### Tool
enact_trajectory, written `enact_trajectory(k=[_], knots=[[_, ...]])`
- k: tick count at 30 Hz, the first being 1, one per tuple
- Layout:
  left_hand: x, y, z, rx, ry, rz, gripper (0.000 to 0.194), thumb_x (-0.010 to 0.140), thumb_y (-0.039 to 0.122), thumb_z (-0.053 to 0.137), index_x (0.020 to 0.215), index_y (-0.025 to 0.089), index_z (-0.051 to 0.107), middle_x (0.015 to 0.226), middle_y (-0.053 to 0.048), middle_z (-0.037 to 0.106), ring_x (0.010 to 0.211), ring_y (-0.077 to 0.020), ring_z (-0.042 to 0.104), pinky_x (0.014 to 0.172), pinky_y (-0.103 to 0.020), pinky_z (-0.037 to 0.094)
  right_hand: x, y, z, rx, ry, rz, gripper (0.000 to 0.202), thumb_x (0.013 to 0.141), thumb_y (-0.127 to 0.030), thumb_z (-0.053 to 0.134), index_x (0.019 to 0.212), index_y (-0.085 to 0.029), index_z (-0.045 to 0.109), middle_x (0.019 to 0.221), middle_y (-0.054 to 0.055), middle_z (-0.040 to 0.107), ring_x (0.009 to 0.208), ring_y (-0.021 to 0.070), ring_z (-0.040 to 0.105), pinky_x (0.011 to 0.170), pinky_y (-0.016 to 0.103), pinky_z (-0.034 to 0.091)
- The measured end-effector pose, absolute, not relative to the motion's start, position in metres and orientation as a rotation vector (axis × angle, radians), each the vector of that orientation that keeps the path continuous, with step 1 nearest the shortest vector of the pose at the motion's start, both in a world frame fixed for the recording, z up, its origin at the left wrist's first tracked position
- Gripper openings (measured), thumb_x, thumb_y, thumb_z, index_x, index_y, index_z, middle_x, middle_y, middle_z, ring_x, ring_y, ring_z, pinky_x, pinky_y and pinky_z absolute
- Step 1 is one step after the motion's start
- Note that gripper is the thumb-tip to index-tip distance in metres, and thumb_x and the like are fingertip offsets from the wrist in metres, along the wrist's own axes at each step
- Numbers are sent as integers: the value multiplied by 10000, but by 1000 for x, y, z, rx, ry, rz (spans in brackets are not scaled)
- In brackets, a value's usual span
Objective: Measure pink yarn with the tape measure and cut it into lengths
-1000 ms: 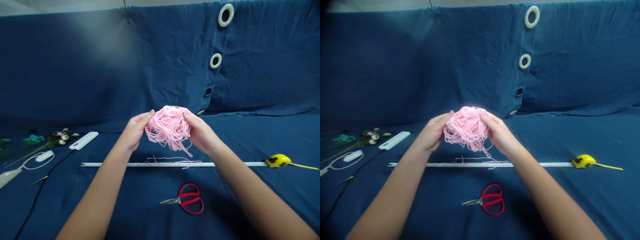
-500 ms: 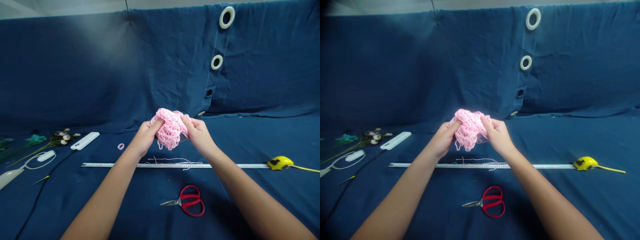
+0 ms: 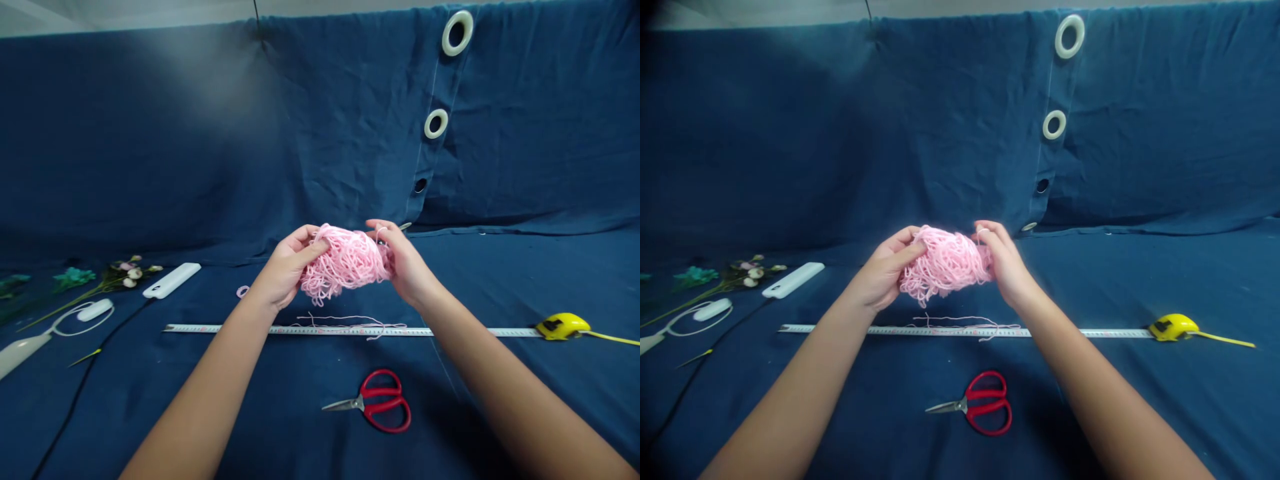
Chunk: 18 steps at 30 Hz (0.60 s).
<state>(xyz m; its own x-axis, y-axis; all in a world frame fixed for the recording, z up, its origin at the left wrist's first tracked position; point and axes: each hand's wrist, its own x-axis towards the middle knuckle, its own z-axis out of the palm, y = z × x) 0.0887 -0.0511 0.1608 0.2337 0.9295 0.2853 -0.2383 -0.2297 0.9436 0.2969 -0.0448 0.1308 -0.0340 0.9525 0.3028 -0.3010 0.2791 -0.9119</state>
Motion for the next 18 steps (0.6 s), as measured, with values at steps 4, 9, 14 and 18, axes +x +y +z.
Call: enact_trajectory(k=[4,9,14,18], knots=[[90,-57,162,1530,817,1250,258,790,359,838,828,165,673,754,0,640,633,-114,561,598,-223,442,291,-65,137,-563,-1685,1337,412,877,-450,751,1239,-272,670,1147,28,714,1002,217,660,845,331,550],[84,-65,171,1619,844,1164,323,845,424,781,721,163,636,665,11,555,565,-101,477,529,-221,360,303,-59,133,-633,-1740,1409,252,840,-333,785,1041,-188,739,903,23,754,776,196,680,691,296,542],[82,-70,180,1547,824,1125,281,838,422,798,808,184,652,632,41,474,501,-67,371,463,-201,283,319,-38,136,-561,-1258,1416,335,847,-450,756,1091,-222,742,1012,64,787,981,278,730,870,410,589],[81,-67,181,1464,791,1097,246,867,420,770,875,202,658,672,41,452,479,-48,327,402,-182,169,327,-29,139,-530,-1142,1408,448,839,-666,690,1017,-256,713,974,69,786,1055,320,718,888,478,598]])
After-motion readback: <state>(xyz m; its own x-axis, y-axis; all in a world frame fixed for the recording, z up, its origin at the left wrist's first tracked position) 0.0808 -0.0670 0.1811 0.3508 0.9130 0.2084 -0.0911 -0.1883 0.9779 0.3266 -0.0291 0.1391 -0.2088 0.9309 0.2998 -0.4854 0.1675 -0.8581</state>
